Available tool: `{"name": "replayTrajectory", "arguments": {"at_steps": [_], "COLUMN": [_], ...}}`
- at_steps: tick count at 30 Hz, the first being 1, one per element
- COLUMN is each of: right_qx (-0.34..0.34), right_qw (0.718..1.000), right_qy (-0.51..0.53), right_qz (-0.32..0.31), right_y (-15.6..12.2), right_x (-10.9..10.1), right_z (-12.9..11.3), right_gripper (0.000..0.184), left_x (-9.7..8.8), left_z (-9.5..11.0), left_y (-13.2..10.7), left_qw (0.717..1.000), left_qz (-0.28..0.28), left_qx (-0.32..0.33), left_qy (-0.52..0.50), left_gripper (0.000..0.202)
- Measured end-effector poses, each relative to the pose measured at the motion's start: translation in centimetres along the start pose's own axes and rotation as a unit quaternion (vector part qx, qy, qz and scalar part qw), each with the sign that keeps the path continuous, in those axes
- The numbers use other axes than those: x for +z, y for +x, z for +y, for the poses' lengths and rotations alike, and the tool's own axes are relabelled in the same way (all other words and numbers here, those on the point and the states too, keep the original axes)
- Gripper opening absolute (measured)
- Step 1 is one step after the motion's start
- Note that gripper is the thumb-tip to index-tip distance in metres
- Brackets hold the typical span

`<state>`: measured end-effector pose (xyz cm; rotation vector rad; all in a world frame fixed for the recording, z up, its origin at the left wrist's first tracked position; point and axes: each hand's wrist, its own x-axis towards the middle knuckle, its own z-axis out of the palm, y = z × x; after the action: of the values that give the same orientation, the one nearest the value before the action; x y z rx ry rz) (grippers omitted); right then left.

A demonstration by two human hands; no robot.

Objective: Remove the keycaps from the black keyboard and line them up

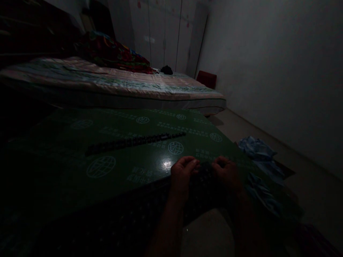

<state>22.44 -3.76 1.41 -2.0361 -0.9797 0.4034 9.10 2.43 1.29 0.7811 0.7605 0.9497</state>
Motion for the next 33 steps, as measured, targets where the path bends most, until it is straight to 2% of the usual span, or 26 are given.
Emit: {"name": "replayTrajectory", "arguments": {"at_steps": [7, 15, 23, 28, 33], "right_qx": [-0.046, -0.054, -0.049, -0.034, -0.057], "right_qw": [0.998, 0.992, 0.998, 0.999, 0.997], "right_qy": [-0.052, -0.104, -0.040, -0.031, -0.038], "right_qz": [-0.003, -0.037, -0.021, 0.018, 0.046], "right_y": [-0.2, 0.4, 0.6, 0.2, 0.3], "right_x": [0.1, 0.6, 0.7, 0.7, 1.1], "right_z": [-0.8, -1.0, -0.5, -0.4, -0.1], "right_gripper": [0.013, 0.009, 0.013, 0.014, 0.012], "left_x": [0.1, 0.2, 0.2, 0.5, 0.8], "left_z": [-0.6, -0.7, -0.6, -0.8, -1.1], "left_y": [0.3, 0.2, -0.1, -0.3, -0.4], "left_qw": [1.000, 0.999, 0.994, 0.977, 0.943], "left_qz": [0.001, -0.005, -0.026, -0.037, -0.060], "left_qx": [0.003, 0.025, 0.049, 0.104, 0.160], "left_qy": [0.020, 0.044, 0.098, 0.182, 0.286], "left_gripper": [0.018, 0.014, 0.017, 0.011, 0.008]}}
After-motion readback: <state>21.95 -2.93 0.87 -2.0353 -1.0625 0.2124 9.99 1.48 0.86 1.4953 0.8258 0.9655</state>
